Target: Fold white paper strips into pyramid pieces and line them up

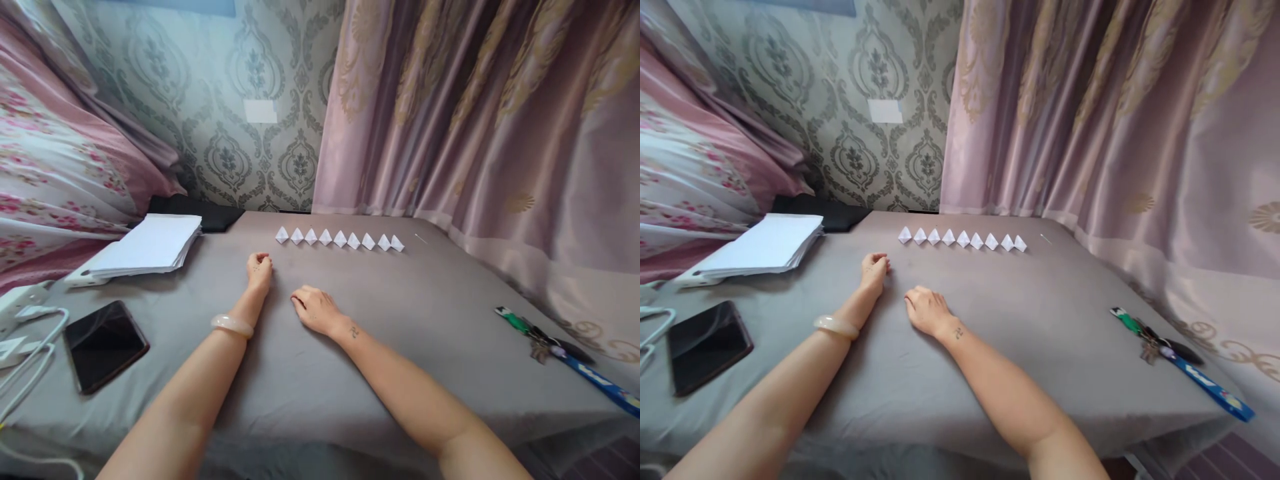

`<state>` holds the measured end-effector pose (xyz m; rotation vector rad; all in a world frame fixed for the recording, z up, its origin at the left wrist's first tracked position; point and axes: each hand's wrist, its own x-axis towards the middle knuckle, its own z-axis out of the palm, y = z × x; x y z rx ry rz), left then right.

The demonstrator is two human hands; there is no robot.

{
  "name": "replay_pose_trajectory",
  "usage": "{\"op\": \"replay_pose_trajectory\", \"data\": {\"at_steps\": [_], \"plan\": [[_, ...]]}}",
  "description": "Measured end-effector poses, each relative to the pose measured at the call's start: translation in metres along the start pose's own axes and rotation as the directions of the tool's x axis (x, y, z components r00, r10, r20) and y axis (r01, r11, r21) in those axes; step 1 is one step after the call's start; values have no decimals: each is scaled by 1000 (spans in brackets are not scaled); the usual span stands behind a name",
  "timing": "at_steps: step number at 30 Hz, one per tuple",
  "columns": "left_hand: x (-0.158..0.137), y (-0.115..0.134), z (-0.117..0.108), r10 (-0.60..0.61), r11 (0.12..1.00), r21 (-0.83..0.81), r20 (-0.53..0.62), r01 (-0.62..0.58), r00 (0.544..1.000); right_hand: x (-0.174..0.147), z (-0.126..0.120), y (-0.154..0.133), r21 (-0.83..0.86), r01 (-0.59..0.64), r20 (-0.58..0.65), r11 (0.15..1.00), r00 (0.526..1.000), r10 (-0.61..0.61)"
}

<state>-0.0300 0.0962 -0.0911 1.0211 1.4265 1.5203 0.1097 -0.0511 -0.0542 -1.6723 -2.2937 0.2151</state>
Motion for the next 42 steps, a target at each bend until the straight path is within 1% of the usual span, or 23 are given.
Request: {"op": "replay_pose_trajectory", "data": {"at_steps": [4,8,13,18,26,42], "plan": [[2,-6,0,108,988,107,40,-112,993,-2,-2,2,-10,29,12,1000,1000,-29],[1,-6,2,199,952,222,85,-213,976,-4,-4,4,-15,54,23,998,998,-54],[-1,-6,4,259,902,324,124,-285,958,-6,-5,5,-23,73,21,997,997,-73],[0,-10,3,305,869,361,145,-337,941,-7,-5,5,-29,81,17,996,997,-81],[6,-19,4,332,846,384,164,-370,929,-6,-5,5,-19,74,28,997,997,-73],[-2,-9,4,307,852,385,186,-356,934,-6,-5,5,-4,78,16,997,997,-78]]}}
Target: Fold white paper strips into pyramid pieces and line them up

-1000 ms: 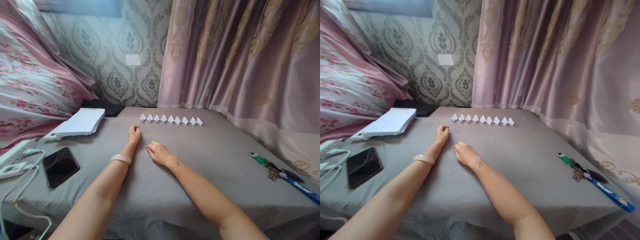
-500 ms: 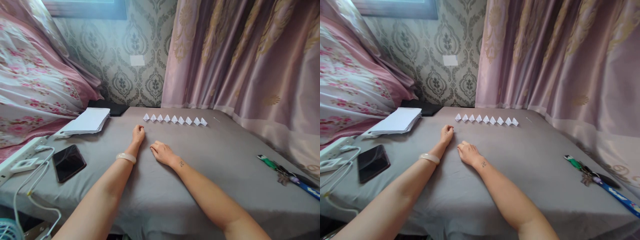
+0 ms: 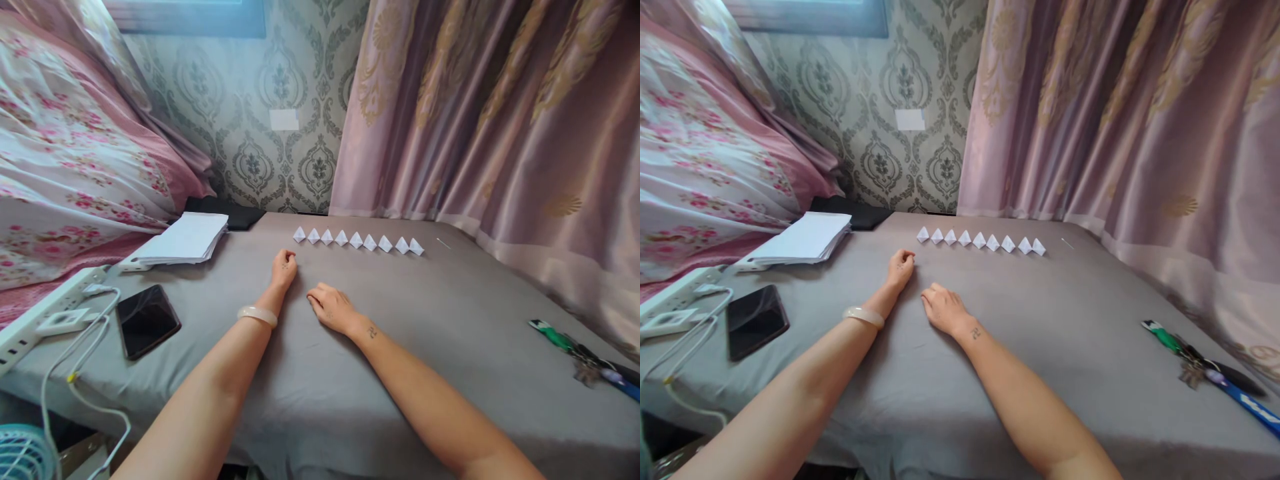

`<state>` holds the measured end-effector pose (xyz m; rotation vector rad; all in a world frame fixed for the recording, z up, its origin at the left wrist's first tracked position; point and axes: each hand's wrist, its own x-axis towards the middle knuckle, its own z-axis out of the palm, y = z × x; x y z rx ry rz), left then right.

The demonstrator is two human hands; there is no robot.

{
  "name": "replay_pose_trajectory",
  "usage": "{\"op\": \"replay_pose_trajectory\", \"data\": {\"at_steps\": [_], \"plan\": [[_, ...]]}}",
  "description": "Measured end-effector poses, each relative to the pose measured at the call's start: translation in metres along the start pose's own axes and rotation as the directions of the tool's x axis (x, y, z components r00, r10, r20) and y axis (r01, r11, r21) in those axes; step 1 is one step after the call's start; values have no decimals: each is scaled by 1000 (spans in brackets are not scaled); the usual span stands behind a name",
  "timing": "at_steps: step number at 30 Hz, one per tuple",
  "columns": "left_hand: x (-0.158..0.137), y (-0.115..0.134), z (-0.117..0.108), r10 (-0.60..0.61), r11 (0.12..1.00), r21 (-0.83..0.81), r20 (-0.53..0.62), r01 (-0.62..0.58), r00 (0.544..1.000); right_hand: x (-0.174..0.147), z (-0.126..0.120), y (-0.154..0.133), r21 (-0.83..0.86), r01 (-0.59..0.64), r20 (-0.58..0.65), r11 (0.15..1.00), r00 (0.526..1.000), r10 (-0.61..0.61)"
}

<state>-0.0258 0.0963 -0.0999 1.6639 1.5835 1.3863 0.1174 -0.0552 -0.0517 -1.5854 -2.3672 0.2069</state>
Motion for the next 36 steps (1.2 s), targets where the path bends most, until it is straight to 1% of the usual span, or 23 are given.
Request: {"op": "replay_pose_trajectory", "data": {"at_steps": [8,19,26,32,36], "plan": [[-2,4,-1,-19,1000,-7,12,19,1000,0,-1,-1,11,-12,13,1000,1000,12],[-1,3,-2,-8,1000,-19,22,8,1000,0,-2,-1,43,-21,30,999,999,20],[-1,3,-1,-7,999,-48,20,8,1000,1,3,3,45,-1,7,999,1000,1],[-1,4,-1,-31,995,-97,15,33,999,1,4,4,60,-2,0,998,1000,2],[0,8,-2,-70,983,-169,16,72,997,1,2,2,72,-8,4,997,1000,8]]}}
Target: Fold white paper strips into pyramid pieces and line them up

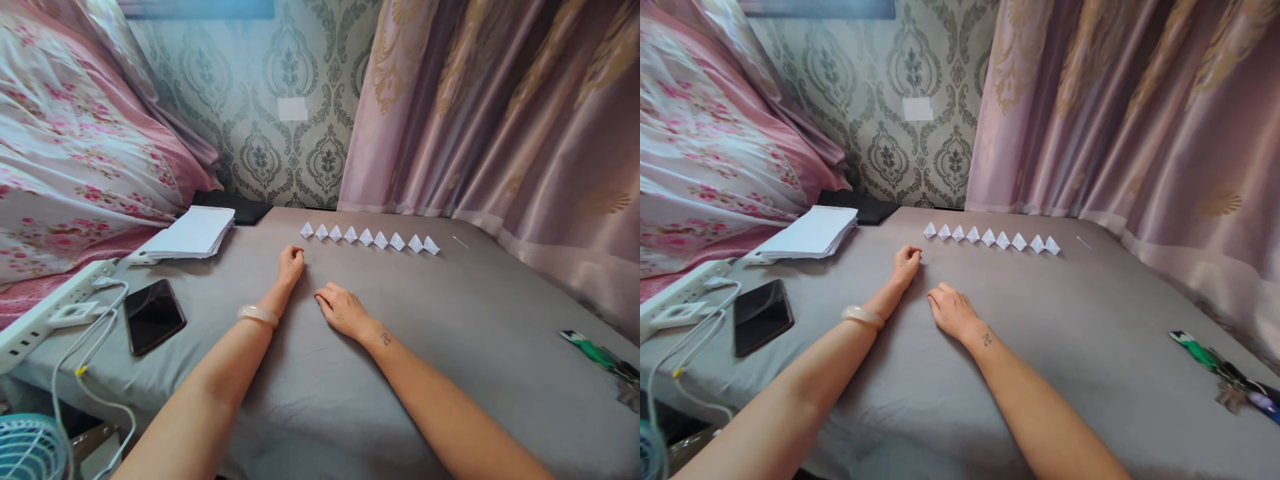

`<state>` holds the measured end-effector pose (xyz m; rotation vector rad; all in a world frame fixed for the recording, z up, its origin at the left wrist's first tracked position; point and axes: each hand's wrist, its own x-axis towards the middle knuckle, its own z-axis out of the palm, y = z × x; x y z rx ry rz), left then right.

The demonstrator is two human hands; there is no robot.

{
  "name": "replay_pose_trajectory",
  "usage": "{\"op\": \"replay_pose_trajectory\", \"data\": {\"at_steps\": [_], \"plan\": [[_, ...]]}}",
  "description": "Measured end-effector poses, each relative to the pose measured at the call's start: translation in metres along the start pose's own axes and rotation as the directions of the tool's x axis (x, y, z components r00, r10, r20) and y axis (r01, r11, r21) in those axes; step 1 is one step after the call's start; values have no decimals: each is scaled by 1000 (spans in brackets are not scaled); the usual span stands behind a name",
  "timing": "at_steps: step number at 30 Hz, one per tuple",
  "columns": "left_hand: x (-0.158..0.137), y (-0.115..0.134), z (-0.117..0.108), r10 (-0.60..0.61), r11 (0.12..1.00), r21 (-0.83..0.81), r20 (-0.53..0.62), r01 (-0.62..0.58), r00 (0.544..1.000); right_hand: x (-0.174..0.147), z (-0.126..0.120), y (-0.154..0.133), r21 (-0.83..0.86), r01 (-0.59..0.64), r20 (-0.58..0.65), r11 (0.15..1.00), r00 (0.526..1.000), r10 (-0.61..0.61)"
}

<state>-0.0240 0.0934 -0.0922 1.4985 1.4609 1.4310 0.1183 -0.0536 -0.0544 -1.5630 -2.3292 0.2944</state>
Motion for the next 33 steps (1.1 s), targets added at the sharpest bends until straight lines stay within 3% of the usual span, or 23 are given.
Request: {"op": "replay_pose_trajectory", "data": {"at_steps": [10,20,26,33], "plan": [[-5,22,-13,-169,949,-276,-32,153,985,1,1,2,18,0,-3,1000,1000,0],[-2,23,-27,-422,830,-421,-49,365,905,-1,-1,-1,35,-19,1,999,1000,19],[-5,28,-28,-428,836,-388,-20,388,904,-2,-3,-2,31,-22,3,999,1000,22],[-6,28,-26,-345,913,-232,-1,336,938,-2,-2,-1,6,-23,-1,1000,1000,23]]}}
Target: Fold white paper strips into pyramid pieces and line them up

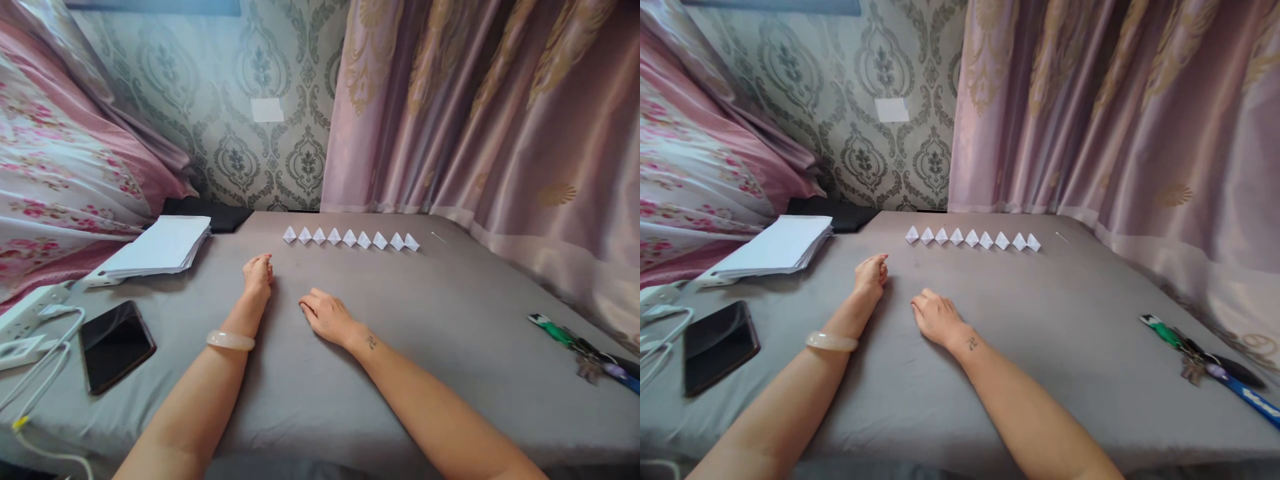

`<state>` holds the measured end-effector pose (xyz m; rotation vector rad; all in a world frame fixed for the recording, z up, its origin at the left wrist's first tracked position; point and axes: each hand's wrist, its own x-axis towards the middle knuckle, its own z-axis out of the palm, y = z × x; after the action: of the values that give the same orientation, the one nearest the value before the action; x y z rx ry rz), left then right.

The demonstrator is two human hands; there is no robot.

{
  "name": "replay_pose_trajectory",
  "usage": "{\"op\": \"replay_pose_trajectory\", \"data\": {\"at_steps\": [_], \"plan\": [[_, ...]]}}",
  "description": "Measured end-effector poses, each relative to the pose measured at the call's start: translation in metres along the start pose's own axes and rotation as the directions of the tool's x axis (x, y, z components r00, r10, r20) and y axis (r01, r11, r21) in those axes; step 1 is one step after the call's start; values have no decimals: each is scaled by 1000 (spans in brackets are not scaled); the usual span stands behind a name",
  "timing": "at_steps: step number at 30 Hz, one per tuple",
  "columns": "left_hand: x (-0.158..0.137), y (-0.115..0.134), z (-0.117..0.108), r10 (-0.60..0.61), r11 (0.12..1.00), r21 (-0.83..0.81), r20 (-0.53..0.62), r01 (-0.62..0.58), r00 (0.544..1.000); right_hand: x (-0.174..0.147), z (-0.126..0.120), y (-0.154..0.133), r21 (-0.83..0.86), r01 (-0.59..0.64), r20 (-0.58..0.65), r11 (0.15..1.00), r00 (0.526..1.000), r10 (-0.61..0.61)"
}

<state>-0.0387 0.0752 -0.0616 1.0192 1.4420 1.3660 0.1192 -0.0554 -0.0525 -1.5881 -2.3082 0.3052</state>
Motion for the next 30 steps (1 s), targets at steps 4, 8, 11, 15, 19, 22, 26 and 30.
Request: {"op": "replay_pose_trajectory", "data": {"at_steps": [4,8,11,15,19,22,26,30], "plan": [[-7,-3,6,92,975,193,85,-107,992,-1,1,1,4,34,7,999,999,-34],[-15,-6,15,136,874,425,255,-237,957,3,7,6,13,45,-30,999,999,-45],[-13,-3,16,108,790,534,364,-302,925,8,11,10,16,69,-49,997,996,-68],[-8,13,-6,-41,753,552,583,-358,811,10,14,13,29,94,-55,995,994,-92],[3,34,-56,-83,828,398,784,-396,615,10,15,14,15,86,-73,996,994,-85],[18,48,-105,127,814,381,619,-438,775,11,16,15,-6,78,-84,997,993,-78],[45,62,-173,355,645,692,104,-324,929,12,19,16,-8,82,-92,997,992,-83],[72,66,-217,381,574,802,-87,-162,920,12,21,15,-5,74,-104,997,992,-74]]}}
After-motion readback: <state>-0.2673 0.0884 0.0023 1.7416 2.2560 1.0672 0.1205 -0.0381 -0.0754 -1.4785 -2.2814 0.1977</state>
